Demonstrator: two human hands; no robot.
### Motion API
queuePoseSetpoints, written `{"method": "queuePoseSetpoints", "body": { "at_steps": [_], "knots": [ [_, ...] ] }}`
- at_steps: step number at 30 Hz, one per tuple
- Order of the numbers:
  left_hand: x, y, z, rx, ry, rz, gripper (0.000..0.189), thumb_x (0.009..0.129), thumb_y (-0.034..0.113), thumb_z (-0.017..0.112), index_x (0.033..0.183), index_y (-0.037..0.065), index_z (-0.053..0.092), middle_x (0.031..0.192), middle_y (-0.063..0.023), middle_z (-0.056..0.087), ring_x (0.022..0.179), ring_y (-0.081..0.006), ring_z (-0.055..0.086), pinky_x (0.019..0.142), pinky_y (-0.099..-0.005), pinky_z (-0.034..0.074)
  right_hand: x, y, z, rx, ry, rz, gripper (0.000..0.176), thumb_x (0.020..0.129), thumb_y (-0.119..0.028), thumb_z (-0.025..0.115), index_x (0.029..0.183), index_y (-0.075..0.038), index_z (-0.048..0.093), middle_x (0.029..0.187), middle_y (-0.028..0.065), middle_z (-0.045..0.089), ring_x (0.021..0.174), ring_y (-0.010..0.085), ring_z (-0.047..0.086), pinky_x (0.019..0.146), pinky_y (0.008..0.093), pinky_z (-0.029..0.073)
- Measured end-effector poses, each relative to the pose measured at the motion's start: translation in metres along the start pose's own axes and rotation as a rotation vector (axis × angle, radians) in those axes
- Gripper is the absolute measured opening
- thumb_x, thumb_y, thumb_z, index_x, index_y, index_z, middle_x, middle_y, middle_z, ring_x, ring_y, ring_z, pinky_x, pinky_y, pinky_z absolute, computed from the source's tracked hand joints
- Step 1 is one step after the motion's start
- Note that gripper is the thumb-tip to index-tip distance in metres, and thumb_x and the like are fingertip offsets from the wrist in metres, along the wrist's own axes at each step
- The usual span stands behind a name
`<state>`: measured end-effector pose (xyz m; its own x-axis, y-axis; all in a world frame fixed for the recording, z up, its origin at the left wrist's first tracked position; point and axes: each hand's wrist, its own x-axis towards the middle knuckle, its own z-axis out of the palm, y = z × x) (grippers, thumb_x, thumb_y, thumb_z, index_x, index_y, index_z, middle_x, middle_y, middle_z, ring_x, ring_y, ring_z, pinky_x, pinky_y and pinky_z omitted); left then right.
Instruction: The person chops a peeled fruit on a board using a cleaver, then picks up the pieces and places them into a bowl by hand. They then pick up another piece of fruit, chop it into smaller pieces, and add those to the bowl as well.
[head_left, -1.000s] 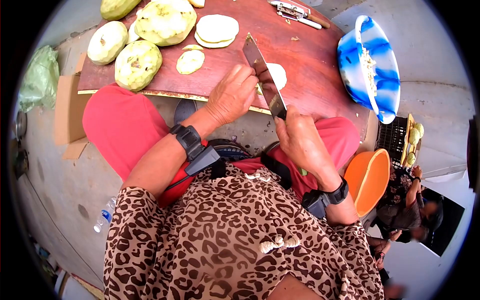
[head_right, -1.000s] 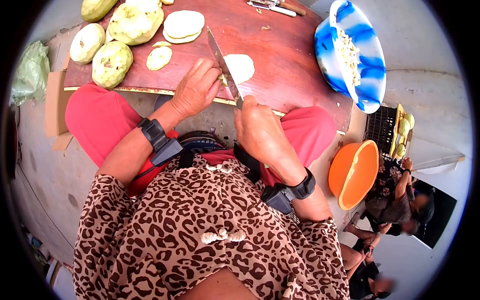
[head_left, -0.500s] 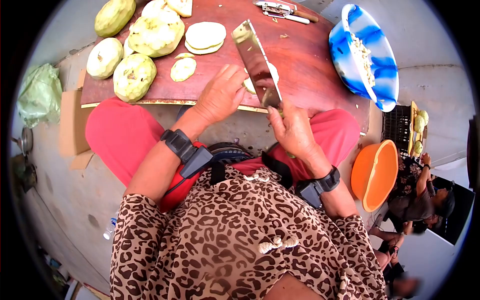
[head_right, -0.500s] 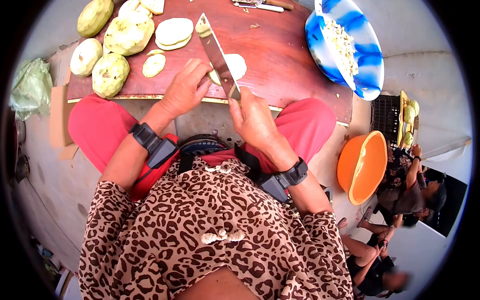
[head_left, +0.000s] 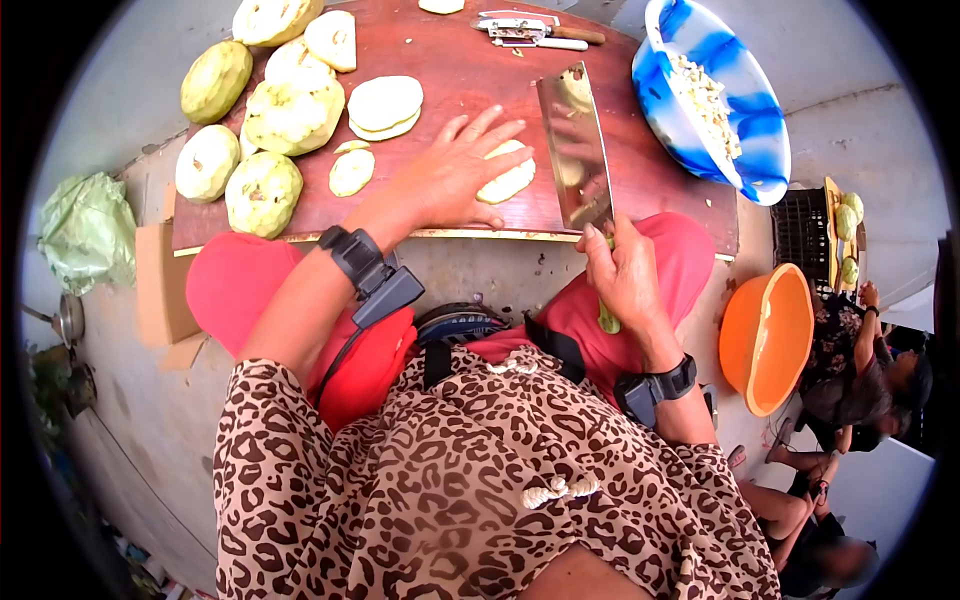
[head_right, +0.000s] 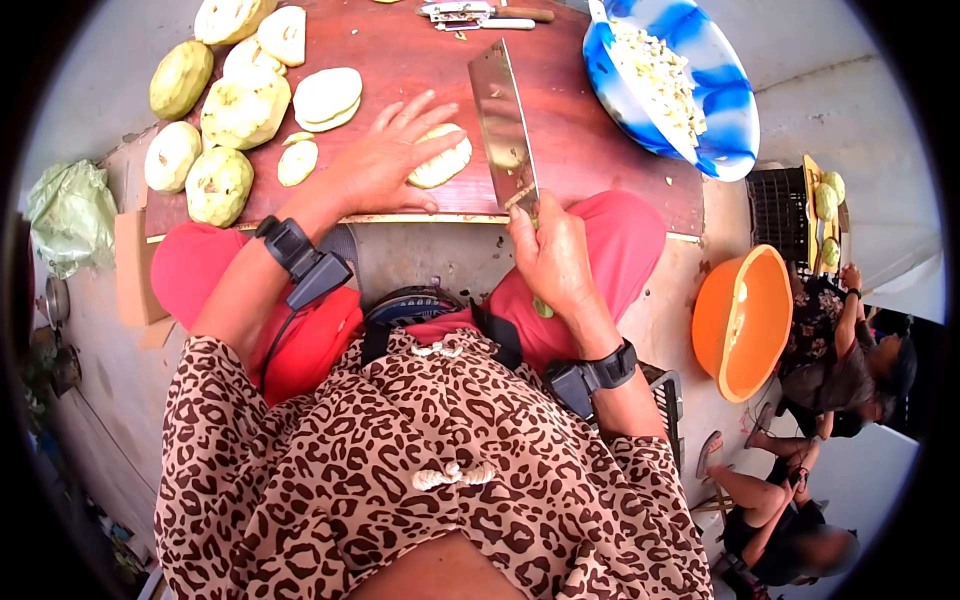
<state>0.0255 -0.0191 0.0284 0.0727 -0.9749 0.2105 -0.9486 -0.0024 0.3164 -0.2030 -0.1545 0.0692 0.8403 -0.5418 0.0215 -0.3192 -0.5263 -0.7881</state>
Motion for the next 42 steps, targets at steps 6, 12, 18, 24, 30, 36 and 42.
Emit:
{"method": "queuePoseSetpoints", "body": {
  "at_steps": [6, 12, 18, 24, 30, 36, 42],
  "knots": [
    [0.018, -0.013, 0.031, 0.035, -0.008, 0.140, 0.074, 0.080, 0.053, 0.068, 0.140, 0.013, 0.049, 0.154, -0.0114, 0.035, 0.146, -0.0338, 0.021, 0.117, -0.0548, 0.018, -0.002, 0.004, -0.003, -0.018, -0.012, 0.069, 0.015, 0.094, -0.011, 0.057, 0.093, 0.003, 0.057, 0.071, 0.0208, 0.065, 0.067, 0.0374, 0.067, 0.058, 0.0412, 0.049],
    [0.018, -0.011, 0.041, -0.018, 0.112, 0.101, 0.056, 0.084, 0.044, 0.067, 0.127, 0.011, 0.056, 0.137, -0.0152, 0.050, 0.133, -0.0332, 0.041, 0.112, -0.0536, 0.027, 0.000, 0.004, -0.002, -0.037, -0.010, 0.044, 0.016, 0.093, -0.012, 0.058, 0.092, 0.003, 0.056, 0.067, 0.0235, 0.061, 0.066, 0.0423, 0.064, 0.055, 0.0448, 0.046],
    [0.025, 0.016, 0.050, 0.023, 0.375, -0.318, 0.053, 0.082, 0.040, 0.072, 0.120, 0.006, 0.060, 0.127, -0.0197, 0.053, 0.121, -0.0351, 0.047, 0.102, -0.0493, 0.035, 0.007, 0.001, 0.004, -0.120, -0.018, 0.007, 0.018, 0.092, -0.013, 0.059, 0.088, 0.004, 0.054, 0.067, 0.0277, 0.058, 0.067, 0.0474, 0.060, 0.056, 0.0500, 0.044],
    [0.036, 0.042, 0.053, 0.002, 0.402, -0.699, 0.082, 0.075, 0.041, 0.078, 0.137, -0.001, 0.045, 0.141, -0.0233, 0.041, 0.133, -0.0382, 0.036, 0.109, -0.0474, 0.029, 0.015, -0.005, 0.005, -0.241, -0.053, -0.051, 0.022, 0.092, -0.012, 0.059, 0.086, 0.007, 0.051, 0.069, 0.0313, 0.058, 0.070, 0.0500, 0.060, 0.060, 0.0545, 0.044],
    [0.012, 0.024, 0.029, -0.127, 0.151, -0.588, 0.107, 0.069, 0.041, 0.083, 0.149, -0.003, 0.026, 0.151, -0.0251, 0.030, 0.142, -0.0398, 0.024, 0.117, -0.0504, 0.019, 0.025, -0.007, 0.011, -0.327, -0.093, -0.044, 0.022, 0.090, -0.013, 0.060, 0.086, 0.007, 0.052, 0.071, 0.0331, 0.060, 0.072, 0.0514, 0.061, 0.063, 0.0561, 0.047],
    [-0.003, 0.005, 0.025, -0.013, 0.073, -0.459, 0.108, 0.068, 0.043, 0.083, 0.148, -0.004, 0.028, 0.151, -0.0229, 0.031, 0.143, -0.0359, 0.025, 0.117, -0.0522, 0.016, 0.028, -0.014, 0.016, -0.346, -0.121, -0.039, 0.022, 0.090, -0.014, 0.061, 0.086, 0.006, 0.054, 0.070, 0.0328, 0.061, 0.071, 0.0506, 0.062, 0.063, 0.0559, 0.049],
    [-0.008, -0.003, 0.035, -0.029, 0.110, -0.383, 0.105, 0.071, 0.045, 0.081, 0.147, -0.004, 0.029, 0.152, -0.0235, 0.029, 0.145, -0.0372, 0.022, 0.118, -0.0530, 0.014, 0.027, -0.014, 0.027, -0.369, -0.146, -0.082, 0.021, 0.089, -0.013, 0.061, 0.085, 0.006, 0.053, 0.069, 0.0320, 0.061, 0.069, 0.0502, 0.062, 0.063, 0.0560, 0.049]
  ]
}}
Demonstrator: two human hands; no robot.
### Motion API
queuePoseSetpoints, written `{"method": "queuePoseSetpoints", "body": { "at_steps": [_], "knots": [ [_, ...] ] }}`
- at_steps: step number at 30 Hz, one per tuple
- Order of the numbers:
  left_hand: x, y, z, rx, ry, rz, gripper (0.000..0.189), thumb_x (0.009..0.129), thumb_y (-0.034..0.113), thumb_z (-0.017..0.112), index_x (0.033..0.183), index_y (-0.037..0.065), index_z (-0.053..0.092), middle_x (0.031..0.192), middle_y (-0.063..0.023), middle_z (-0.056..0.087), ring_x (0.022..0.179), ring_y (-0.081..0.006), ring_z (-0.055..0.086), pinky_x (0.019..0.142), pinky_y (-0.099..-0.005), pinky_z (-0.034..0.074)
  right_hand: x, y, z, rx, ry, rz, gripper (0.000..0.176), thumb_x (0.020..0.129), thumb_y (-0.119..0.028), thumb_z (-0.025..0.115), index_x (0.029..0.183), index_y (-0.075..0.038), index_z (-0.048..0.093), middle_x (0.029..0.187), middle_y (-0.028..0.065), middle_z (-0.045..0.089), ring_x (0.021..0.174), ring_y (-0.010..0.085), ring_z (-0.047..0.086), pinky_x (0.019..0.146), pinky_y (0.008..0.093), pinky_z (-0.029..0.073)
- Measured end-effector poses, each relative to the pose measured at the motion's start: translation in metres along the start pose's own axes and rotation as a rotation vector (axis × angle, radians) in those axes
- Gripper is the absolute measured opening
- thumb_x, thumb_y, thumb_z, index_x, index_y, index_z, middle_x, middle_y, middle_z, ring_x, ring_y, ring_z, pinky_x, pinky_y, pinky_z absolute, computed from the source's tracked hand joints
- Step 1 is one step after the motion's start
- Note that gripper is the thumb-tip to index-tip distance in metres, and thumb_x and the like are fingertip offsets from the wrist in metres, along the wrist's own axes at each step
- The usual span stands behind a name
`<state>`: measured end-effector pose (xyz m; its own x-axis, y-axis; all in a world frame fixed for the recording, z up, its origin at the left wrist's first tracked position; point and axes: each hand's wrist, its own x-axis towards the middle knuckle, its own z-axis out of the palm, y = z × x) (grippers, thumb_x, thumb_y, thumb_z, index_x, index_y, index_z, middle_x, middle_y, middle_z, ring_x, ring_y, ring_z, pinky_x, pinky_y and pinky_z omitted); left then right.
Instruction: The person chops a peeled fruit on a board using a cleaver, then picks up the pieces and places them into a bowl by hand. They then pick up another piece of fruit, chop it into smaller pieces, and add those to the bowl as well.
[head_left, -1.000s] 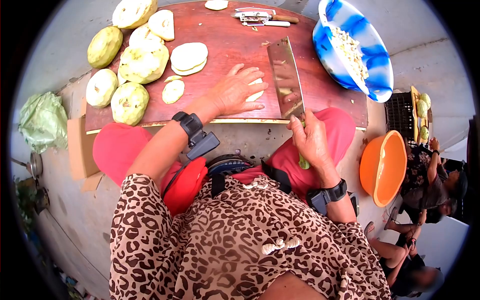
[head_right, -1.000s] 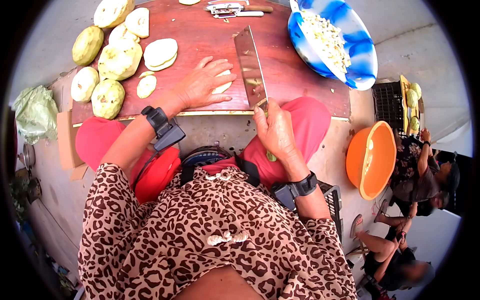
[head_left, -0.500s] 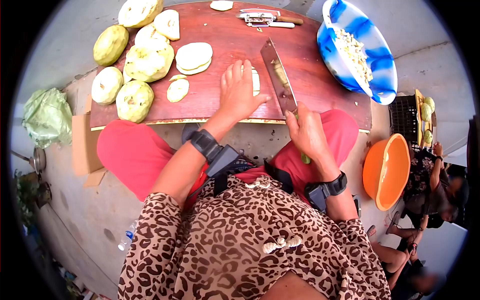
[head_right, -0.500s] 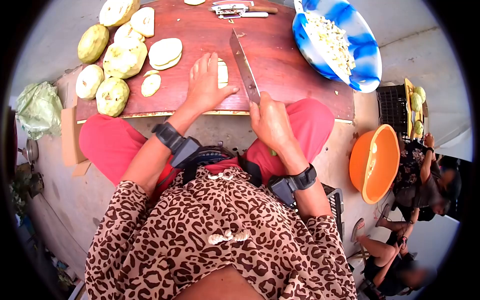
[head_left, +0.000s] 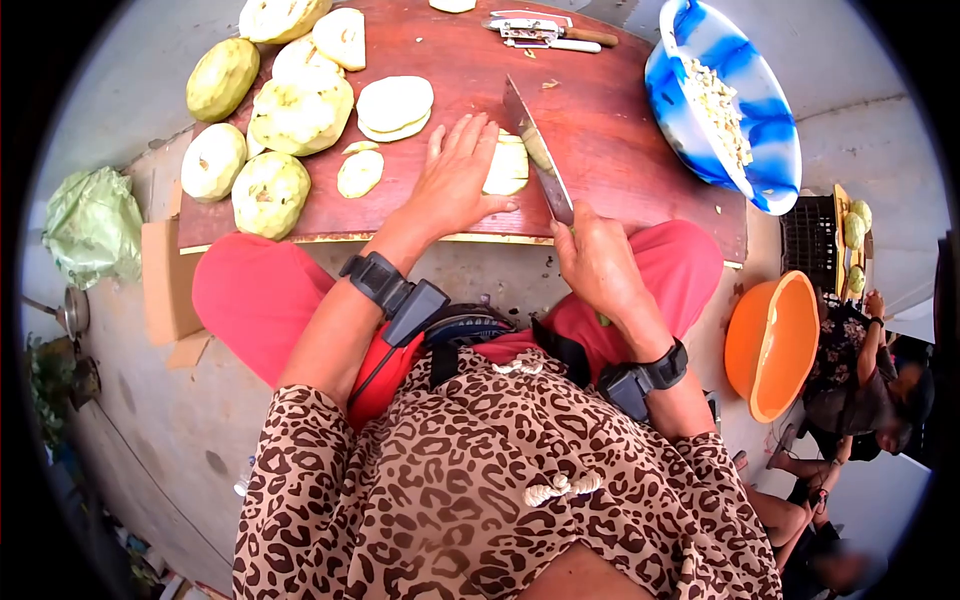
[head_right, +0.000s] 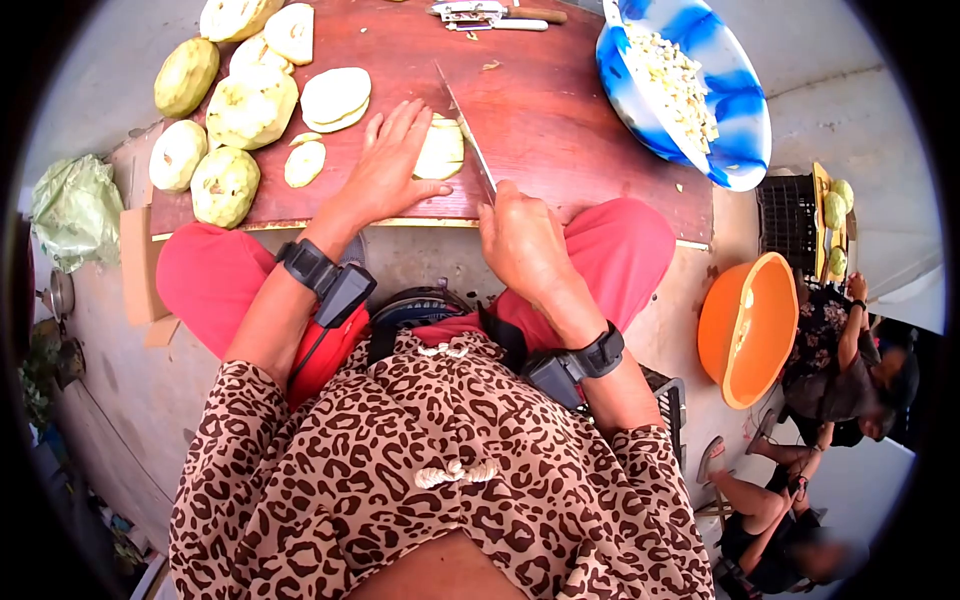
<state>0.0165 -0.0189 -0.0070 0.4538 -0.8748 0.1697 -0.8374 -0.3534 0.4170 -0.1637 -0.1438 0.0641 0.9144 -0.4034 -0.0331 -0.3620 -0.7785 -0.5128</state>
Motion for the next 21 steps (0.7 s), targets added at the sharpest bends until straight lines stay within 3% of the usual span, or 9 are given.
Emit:
{"method": "queuePoseSetpoints", "body": {
  "at_steps": [9, 12, 21],
  "knots": [
    [0.003, 0.001, -0.002, -0.025, 0.116, -0.010, 0.107, 0.070, 0.049, 0.080, 0.147, -0.006, 0.028, 0.152, -0.0250, 0.029, 0.145, -0.0376, 0.022, 0.118, -0.0537, 0.013, -0.006, -0.006, -0.006, 0.016, 0.007, 0.047, 0.023, 0.090, -0.014, 0.061, 0.085, 0.007, 0.052, 0.071, 0.0328, 0.061, 0.071, 0.0508, 0.062, 0.064, 0.0560, 0.049],
    [0.000, -0.004, 0.003, 0.033, 0.051, 0.020, 0.106, 0.072, 0.050, 0.078, 0.146, -0.007, 0.028, 0.151, -0.0265, 0.030, 0.144, -0.0389, 0.023, 0.117, -0.0536, 0.014, -0.010, -0.007, -0.004, 0.032, 0.003, 0.060, 0.023, 0.090, -0.013, 0.061, 0.086, 0.007, 0.051, 0.071, 0.0333, 0.061, 0.071, 0.0509, 0.062, 0.062, 0.0557, 0.049],
    [-0.006, 0.009, 0.009, -0.007, 0.089, 0.011, 0.094, 0.080, 0.040, 0.074, 0.145, -0.008, 0.028, 0.151, -0.0283, 0.028, 0.143, -0.0412, 0.023, 0.118, -0.0499, 0.019, -0.002, -0.020, 0.008, 0.038, -0.003, 0.026, 0.022, 0.091, -0.013, 0.059, 0.087, 0.007, 0.051, 0.069, 0.0338, 0.060, 0.069, 0.0507, 0.062, 0.063, 0.0556, 0.050]
  ]
}}
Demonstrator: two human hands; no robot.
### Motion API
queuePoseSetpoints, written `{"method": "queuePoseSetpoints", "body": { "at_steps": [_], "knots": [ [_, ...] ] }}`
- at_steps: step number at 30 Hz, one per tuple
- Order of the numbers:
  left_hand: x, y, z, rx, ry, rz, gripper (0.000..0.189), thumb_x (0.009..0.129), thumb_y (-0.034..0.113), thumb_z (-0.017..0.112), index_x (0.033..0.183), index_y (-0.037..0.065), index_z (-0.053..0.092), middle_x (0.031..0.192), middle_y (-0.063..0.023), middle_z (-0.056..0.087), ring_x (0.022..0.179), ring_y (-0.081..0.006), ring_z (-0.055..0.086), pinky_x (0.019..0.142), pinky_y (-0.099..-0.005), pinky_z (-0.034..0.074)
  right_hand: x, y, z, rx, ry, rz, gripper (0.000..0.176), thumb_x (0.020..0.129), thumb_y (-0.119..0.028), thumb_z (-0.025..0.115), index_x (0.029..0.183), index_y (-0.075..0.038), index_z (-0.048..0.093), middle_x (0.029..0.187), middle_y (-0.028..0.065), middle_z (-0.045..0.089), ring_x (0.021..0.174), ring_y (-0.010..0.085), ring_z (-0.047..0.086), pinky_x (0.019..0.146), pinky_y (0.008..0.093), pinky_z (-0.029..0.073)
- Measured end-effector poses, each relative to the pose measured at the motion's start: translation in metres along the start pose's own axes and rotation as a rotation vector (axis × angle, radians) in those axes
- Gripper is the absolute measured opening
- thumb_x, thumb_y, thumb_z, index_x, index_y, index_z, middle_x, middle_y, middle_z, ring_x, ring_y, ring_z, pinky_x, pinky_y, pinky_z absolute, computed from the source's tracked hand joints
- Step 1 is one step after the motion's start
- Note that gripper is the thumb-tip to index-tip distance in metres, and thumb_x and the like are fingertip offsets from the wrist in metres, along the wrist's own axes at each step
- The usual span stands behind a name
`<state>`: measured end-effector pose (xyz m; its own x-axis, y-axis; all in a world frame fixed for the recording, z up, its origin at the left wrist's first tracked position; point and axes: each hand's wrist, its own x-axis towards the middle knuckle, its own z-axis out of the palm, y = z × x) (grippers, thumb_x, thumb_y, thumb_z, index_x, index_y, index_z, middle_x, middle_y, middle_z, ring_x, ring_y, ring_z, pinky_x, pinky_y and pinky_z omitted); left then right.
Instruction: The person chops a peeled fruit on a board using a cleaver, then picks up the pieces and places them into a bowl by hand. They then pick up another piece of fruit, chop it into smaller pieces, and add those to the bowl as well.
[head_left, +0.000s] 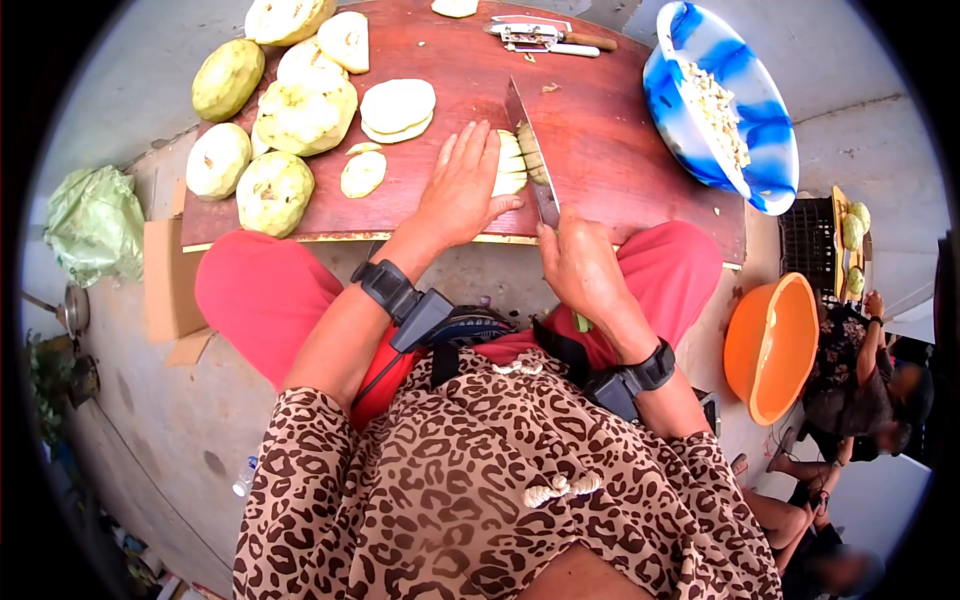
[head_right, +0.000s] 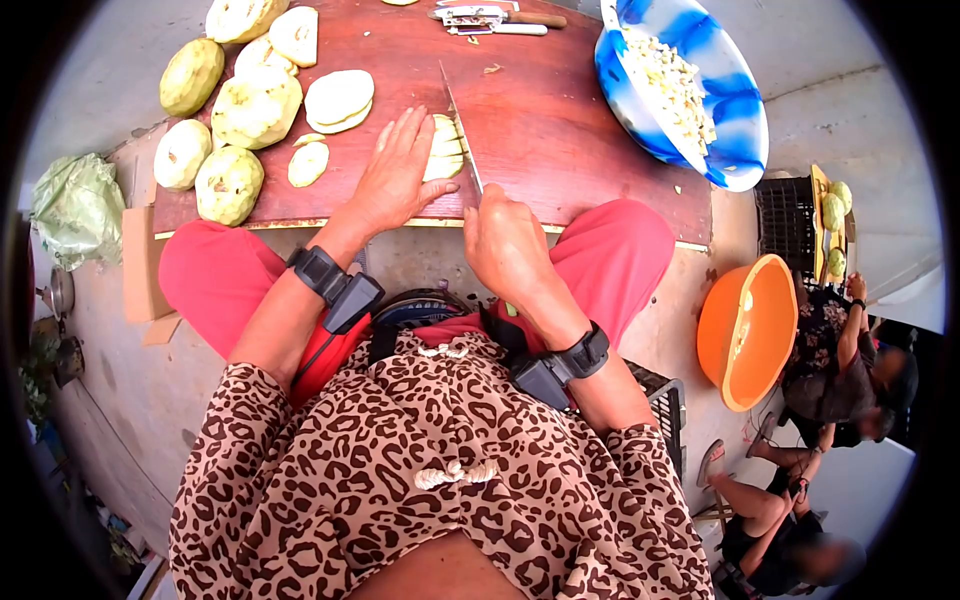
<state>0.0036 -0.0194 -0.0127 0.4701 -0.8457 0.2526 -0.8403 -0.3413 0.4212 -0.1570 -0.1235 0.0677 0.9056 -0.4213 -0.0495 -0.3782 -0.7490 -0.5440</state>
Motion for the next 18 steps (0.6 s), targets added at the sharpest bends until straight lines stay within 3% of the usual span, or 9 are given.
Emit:
{"method": "queuePoseSetpoints", "body": {
  "at_steps": [12, 18],
  "knots": [
    [-0.007, 0.002, -0.009, -0.054, 0.045, -0.043, 0.099, 0.074, 0.037, 0.080, 0.146, -0.006, 0.028, 0.151, -0.0278, 0.028, 0.144, -0.0402, 0.023, 0.118, -0.0495, 0.018, 0.001, 0.007, -0.007, -0.100, -0.001, -0.021, 0.021, 0.091, -0.014, 0.059, 0.087, 0.006, 0.052, 0.070, 0.0320, 0.062, 0.070, 0.0490, 0.064, 0.065, 0.0545, 0.051],
    [-0.008, 0.000, -0.008, -0.069, 0.023, -0.020, 0.088, 0.074, 0.031, 0.080, 0.141, -0.005, 0.037, 0.150, -0.0263, 0.031, 0.141, -0.0410, 0.028, 0.117, -0.0491, 0.022, -0.001, 0.002, -0.012, -0.133, -0.067, -0.051, 0.021, 0.092, -0.015, 0.058, 0.088, 0.004, 0.050, 0.067, 0.0294, 0.062, 0.067, 0.0472, 0.064, 0.062, 0.0530, 0.052]
  ]
}}
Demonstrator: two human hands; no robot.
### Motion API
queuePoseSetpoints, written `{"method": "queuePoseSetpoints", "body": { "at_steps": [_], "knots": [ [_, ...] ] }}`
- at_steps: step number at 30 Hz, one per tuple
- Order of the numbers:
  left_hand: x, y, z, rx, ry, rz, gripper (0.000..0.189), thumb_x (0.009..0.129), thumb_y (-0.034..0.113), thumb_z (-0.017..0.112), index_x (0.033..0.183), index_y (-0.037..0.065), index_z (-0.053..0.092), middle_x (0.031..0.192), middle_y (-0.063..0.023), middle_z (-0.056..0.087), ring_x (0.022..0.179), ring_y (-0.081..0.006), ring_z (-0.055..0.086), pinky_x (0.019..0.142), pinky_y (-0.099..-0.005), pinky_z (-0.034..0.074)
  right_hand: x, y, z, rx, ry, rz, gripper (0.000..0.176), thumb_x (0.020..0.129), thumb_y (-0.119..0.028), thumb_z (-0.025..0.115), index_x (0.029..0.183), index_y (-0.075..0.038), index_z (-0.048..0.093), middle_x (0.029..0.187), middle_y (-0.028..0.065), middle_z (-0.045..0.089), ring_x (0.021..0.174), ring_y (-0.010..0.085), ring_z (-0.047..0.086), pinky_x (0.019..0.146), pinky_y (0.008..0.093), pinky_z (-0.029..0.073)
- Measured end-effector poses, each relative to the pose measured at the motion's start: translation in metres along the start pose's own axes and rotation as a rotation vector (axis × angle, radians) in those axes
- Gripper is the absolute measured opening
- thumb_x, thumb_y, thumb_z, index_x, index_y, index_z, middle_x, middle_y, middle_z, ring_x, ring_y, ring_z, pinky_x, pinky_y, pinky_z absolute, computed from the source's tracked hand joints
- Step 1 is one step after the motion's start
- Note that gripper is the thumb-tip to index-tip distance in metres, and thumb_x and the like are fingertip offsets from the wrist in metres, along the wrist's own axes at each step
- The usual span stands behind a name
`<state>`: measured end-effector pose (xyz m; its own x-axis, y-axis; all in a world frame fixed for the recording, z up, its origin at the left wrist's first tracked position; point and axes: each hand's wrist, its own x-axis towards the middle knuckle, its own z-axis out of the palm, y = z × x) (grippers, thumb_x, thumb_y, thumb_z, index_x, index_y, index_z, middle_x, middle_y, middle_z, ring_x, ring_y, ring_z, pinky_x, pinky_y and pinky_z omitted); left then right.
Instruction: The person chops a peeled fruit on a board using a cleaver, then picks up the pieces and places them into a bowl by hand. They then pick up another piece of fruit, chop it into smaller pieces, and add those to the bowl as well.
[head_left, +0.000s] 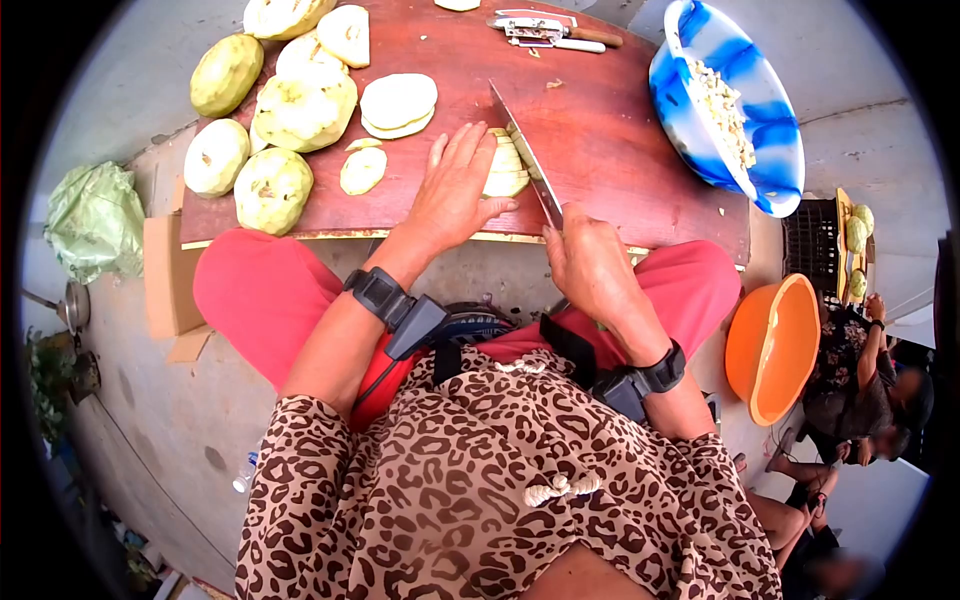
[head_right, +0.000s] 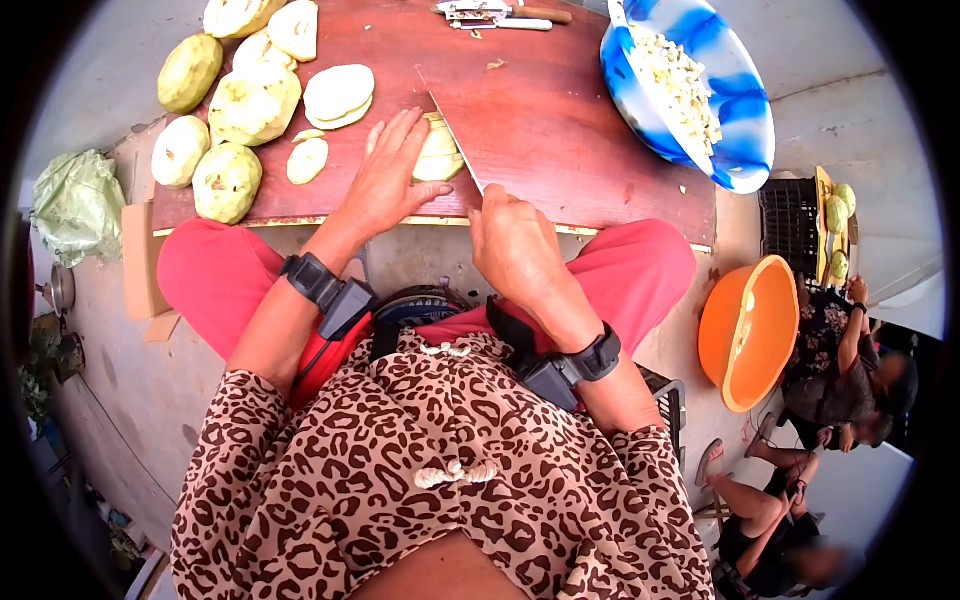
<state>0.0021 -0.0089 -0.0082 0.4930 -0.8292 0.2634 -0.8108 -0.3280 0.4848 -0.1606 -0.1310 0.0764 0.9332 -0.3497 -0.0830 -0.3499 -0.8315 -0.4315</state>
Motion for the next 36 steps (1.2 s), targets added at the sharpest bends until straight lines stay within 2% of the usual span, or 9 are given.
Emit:
{"method": "queuePoseSetpoints", "body": {
  "at_steps": [6, 9, 15, 21, 24, 27, 36],
  "knots": [
    [-0.007, 0.010, 0.010, -0.011, 0.103, -0.018, 0.081, 0.075, 0.026, 0.080, 0.138, -0.004, 0.040, 0.147, -0.0263, 0.034, 0.137, -0.0428, 0.033, 0.113, -0.0475, 0.030, 0.003, 0.002, 0.003, -0.016, 0.002, -0.034, 0.021, 0.091, -0.015, 0.059, 0.087, 0.004, 0.050, 0.066, 0.0288, 0.062, 0.065, 0.0458, 0.064, 0.061, 0.0515, 0.052],
    [-0.004, 0.008, 0.005, -0.072, 0.095, -0.029, 0.086, 0.073, 0.029, 0.081, 0.140, -0.003, 0.038, 0.148, -0.0262, 0.033, 0.137, -0.0436, 0.032, 0.113, -0.0474, 0.030, 0.005, 0.004, 0.004, -0.024, 0.015, -0.044, 0.022, 0.091, -0.015, 0.059, 0.087, 0.004, 0.050, 0.065, 0.0293, 0.061, 0.065, 0.0460, 0.064, 0.060, 0.0516, 0.052],
    [-0.007, 0.009, -0.012, 0.035, 0.069, -0.090, 0.098, 0.068, 0.036, 0.084, 0.143, -0.004, 0.035, 0.149, -0.0254, 0.033, 0.140, -0.0402, 0.029, 0.115, -0.0482, 0.025, 0.005, 0.009, 0.003, -0.003, 0.026, -0.035, 0.022, 0.091, -0.015, 0.059, 0.087, 0.004, 0.050, 0.065, 0.0299, 0.061, 0.065, 0.0470, 0.064, 0.060, 0.0522, 0.052],
    [-0.006, 0.000, -0.008, 0.025, 0.022, -0.097, 0.100, 0.070, 0.039, 0.082, 0.144, -0.006, 0.033, 0.151, -0.0249, 0.031, 0.144, -0.0379, 0.025, 0.118, -0.0494, 0.017, 0.002, 0.011, -0.005, 0.031, 0.009, -0.039, 0.022, 0.091, -0.015, 0.060, 0.087, 0.005, 0.051, 0.064, 0.0302, 0.060, 0.065, 0.0486, 0.062, 0.060, 0.0537, 0.050],
    [-0.005, -0.004, -0.008, 0.005, 0.035, -0.057, 0.097, 0.072, 0.037, 0.080, 0.144, -0.006, 0.033, 0.151, -0.0248, 0.032, 0.144, -0.0364, 0.025, 0.118, -0.0515, 0.014, 0.001, 0.011, -0.002, 0.047, 0.019, -0.032, 0.023, 0.091, -0.015, 0.060, 0.087, 0.005, 0.051, 0.064, 0.0306, 0.060, 0.066, 0.0492, 0.062, 0.060, 0.0543, 0.050],
    [-0.003, -0.004, -0.010, -0.036, -0.048, -0.068, 0.094, 0.074, 0.035, 0.078, 0.145, -0.005, 0.032, 0.151, -0.0241, 0.032, 0.144, -0.0353, 0.027, 0.118, -0.0526, 0.013, -0.001, 0.007, -0.001, 0.051, 0.005, -0.021, 0.022, 0.091, -0.015, 0.060, 0.087, 0.005, 0.051, 0.065, 0.0311, 0.060, 0.066, 0.0494, 0.062, 0.060, 0.0545, 0.050],
    [-0.007, 0.001, -0.003, 0.022, 0.015, 0.013, 0.081, 0.075, 0.034, 0.078, 0.139, 0.000, 0.041, 0.142, -0.0208, 0.042, 0.136, -0.0354, 0.036, 0.116, -0.0535, 0.020, -0.005, 0.010, -0.002, 0.070, 0.009, -0.047, 0.021, 0.091, -0.012, 0.060, 0.087, 0.006, 0.050, 0.063, 0.0306, 0.059, 0.064, 0.0494, 0.061, 0.058, 0.0537, 0.049]
  ]
}}
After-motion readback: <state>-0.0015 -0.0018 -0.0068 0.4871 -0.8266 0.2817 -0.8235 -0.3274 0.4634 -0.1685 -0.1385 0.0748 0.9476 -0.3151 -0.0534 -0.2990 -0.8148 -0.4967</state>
